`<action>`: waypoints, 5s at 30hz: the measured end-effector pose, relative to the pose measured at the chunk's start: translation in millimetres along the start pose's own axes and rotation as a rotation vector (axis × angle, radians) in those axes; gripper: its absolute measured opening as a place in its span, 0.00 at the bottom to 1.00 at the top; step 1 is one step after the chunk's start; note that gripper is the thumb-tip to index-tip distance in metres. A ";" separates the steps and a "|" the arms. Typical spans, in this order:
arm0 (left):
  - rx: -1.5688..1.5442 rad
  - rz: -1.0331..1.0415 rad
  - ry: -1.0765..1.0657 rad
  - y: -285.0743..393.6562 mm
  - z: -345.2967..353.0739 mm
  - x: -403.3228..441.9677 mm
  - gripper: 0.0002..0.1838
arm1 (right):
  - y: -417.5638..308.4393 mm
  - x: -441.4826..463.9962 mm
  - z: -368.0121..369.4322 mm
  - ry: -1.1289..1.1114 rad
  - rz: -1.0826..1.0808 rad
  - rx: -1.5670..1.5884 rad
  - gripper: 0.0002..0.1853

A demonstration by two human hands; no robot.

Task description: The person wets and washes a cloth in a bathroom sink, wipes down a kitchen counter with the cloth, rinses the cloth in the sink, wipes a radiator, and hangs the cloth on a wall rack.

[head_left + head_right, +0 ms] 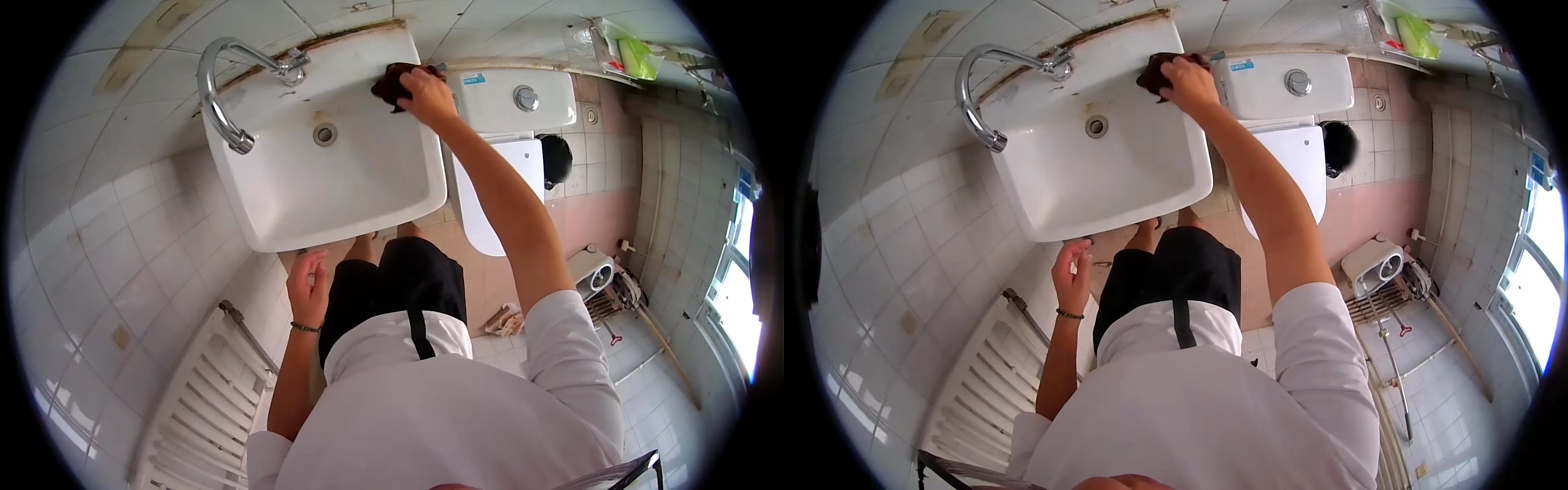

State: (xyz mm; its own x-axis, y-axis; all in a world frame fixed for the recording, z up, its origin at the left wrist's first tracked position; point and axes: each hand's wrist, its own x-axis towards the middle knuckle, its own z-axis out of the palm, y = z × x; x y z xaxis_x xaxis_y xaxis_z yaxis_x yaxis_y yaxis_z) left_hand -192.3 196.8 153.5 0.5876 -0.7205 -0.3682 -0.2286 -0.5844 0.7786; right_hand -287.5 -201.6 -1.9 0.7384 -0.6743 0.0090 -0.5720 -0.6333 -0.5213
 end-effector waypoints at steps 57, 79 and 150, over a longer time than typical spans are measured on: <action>-0.207 0.016 0.224 -32.5 -24.1 -43.4 0.08 | -40.4 -44.7 22.6 -0.532 -0.618 -0.639 0.06; -0.262 -0.008 0.290 -52.6 -44.1 -79.2 0.08 | -54.6 -57.2 21.2 -0.605 -0.507 -0.676 0.06; 0.087 0.110 0.558 -189.9 -71.2 136.7 0.43 | -205.7 -121.0 157.9 -0.609 0.016 0.476 0.23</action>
State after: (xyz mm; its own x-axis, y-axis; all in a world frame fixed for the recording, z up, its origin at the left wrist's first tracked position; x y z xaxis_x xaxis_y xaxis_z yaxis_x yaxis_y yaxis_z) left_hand -13.2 235.9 -8.5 0.8719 -0.4866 0.0549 -0.3608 -0.5625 0.7439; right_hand -202.8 70.2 -30.5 0.8764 -0.2672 -0.4006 -0.4708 -0.3005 -0.8295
